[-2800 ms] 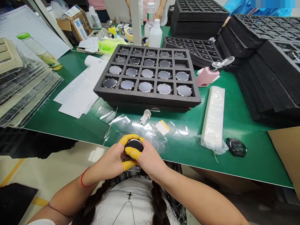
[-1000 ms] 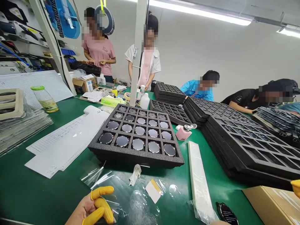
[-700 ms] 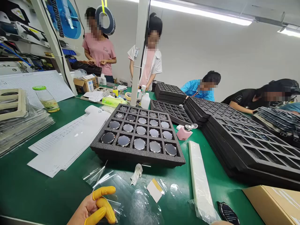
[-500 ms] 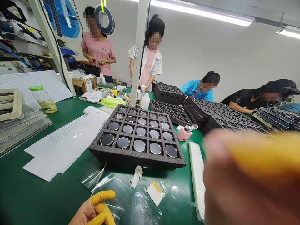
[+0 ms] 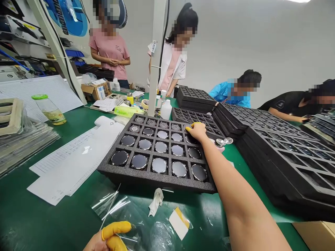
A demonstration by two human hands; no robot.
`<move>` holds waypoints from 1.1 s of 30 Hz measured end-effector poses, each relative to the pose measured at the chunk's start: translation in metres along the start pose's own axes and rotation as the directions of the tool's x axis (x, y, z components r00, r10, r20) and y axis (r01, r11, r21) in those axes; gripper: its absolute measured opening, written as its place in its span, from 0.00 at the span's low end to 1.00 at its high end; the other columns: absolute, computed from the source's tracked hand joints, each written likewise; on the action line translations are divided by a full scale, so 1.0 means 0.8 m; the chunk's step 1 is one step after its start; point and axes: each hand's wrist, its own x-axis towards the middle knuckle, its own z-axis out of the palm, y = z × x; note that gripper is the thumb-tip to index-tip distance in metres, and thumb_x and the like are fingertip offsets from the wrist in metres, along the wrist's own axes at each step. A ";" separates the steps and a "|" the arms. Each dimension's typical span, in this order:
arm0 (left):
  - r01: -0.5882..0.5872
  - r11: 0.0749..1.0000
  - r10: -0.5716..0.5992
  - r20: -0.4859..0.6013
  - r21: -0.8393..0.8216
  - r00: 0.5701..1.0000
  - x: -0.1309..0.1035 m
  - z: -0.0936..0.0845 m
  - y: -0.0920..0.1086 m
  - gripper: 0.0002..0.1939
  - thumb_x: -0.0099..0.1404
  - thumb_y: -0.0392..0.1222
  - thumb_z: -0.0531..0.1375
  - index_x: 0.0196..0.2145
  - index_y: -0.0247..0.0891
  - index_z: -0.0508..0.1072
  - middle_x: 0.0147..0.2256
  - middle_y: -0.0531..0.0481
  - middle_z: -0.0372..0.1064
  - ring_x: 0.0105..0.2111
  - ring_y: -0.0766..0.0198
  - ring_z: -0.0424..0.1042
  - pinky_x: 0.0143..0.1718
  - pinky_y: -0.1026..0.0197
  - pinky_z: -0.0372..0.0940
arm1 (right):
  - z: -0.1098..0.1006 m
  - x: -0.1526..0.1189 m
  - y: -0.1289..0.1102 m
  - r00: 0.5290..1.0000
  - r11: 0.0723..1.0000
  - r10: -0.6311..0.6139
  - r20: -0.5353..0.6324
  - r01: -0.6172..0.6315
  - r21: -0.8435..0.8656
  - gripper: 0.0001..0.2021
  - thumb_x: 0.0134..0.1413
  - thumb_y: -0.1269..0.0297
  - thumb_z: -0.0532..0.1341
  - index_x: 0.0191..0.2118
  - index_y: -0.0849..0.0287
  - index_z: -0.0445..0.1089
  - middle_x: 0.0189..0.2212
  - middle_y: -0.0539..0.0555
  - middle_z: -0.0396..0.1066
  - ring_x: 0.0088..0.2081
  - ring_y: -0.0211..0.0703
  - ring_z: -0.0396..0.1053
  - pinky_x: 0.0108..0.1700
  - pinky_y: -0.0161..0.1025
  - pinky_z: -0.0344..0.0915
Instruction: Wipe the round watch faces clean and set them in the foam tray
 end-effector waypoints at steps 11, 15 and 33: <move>-0.492 0.857 0.381 0.455 0.154 0.805 -0.058 0.030 -0.014 0.32 0.60 0.49 0.67 0.56 0.36 0.61 0.27 0.47 0.78 0.29 0.59 0.77 0.39 0.54 0.71 | -0.093 -0.222 -0.080 0.802 0.802 -0.420 -0.424 0.547 0.241 0.11 0.56 0.68 0.63 0.46 0.55 0.69 0.42 0.56 0.74 0.43 0.50 0.69 0.45 0.47 0.64; -0.495 0.864 0.319 0.660 0.093 0.681 -0.065 0.044 -0.024 0.43 0.54 0.51 0.70 0.60 0.41 0.54 0.34 0.48 0.75 0.33 0.59 0.77 0.40 0.55 0.71 | -0.093 -0.377 -0.103 0.519 0.330 -0.782 -0.344 0.814 0.478 0.11 0.60 0.78 0.55 0.44 0.57 0.67 0.38 0.55 0.77 0.37 0.40 0.72 0.39 0.40 0.67; -0.667 0.557 0.365 0.576 0.495 0.732 -0.092 0.069 -0.060 0.19 0.61 0.37 0.65 0.49 0.39 0.65 0.46 0.46 0.72 0.44 0.57 0.74 0.43 0.58 0.70 | -0.058 -0.478 -0.096 0.560 0.388 -0.827 0.041 0.517 0.763 0.12 0.60 0.77 0.47 0.45 0.56 0.60 0.36 0.54 0.69 0.34 0.41 0.65 0.37 0.40 0.69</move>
